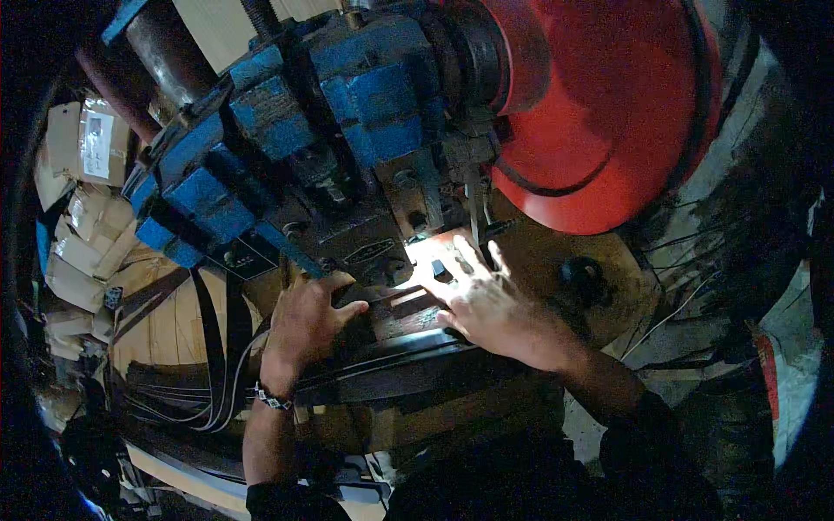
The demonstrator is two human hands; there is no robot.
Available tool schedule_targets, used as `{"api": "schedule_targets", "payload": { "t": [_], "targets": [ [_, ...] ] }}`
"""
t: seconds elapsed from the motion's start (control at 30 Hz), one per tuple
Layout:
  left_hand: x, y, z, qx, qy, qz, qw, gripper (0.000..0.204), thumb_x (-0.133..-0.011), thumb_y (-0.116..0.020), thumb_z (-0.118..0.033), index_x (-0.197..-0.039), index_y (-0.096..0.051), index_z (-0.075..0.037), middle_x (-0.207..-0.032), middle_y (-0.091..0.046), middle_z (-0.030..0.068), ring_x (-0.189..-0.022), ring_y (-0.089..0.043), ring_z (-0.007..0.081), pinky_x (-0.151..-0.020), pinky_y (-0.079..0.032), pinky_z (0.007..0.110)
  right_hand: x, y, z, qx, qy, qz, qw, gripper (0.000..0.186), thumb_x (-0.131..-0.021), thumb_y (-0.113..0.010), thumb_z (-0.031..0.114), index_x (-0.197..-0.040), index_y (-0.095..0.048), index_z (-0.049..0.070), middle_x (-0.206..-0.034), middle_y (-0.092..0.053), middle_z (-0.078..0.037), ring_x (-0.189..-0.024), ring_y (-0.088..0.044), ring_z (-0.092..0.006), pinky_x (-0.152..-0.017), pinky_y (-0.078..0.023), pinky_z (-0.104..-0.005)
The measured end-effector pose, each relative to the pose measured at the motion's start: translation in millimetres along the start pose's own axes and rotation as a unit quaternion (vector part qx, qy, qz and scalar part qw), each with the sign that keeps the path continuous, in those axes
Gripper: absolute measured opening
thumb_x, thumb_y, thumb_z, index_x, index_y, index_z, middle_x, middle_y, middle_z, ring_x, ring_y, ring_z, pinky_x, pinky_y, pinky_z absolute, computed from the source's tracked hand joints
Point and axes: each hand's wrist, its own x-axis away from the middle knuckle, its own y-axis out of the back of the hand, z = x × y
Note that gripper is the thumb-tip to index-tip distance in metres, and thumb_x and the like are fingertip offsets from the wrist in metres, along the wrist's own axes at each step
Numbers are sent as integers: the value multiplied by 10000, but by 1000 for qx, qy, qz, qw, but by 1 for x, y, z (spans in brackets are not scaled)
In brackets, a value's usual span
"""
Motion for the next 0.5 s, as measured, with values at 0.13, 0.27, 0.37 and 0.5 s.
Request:
{"api": "schedule_targets", "payload": {
  "t": [0.13,0.27,0.37,0.5],
  "targets": [
    [1,-10,14,48,-51,-64,995,455,-779,-796,-389,-1090,-708,-70,-1017,-711,148,-930,-685,344,-812,-546,428,4,0,1,61,1,20,998,545,-907,-619,325,-1378,-495,81,-1486,-410,-213,-1441,-281,-392,-1142,-185,-653],
    [-9,-18,25,147,-91,-53,984,432,-783,-802,-377,-1038,-716,-40,-1014,-706,160,-917,-687,321,-792,-543,425,-4,-18,-3,33,-5,-77,997,522,-918,-605,313,-1386,-496,109,-1477,-417,-205,-1431,-299,-388,-1137,-205,-651],
    [-19,-33,29,248,-138,-128,950,428,-785,-803,-382,-1038,-713,-48,-992,-705,160,-917,-686,310,-796,-536,418,-13,10,8,-16,-28,41,999,515,-929,-595,304,-1399,-489,123,-1463,-432,-191,-1417,-319,-384,-1133,-209,-653],
    [-15,-25,31,160,-117,-40,979,436,-806,-795,-366,-1098,-678,-64,-956,-703,157,-904,-678,319,-812,-524,413,-12,9,6,-40,-3,60,997,520,-960,-573,308,-1429,-469,109,-1430,-440,-204,-1377,-359,-413,-1123,-237,-643]
  ]
}}
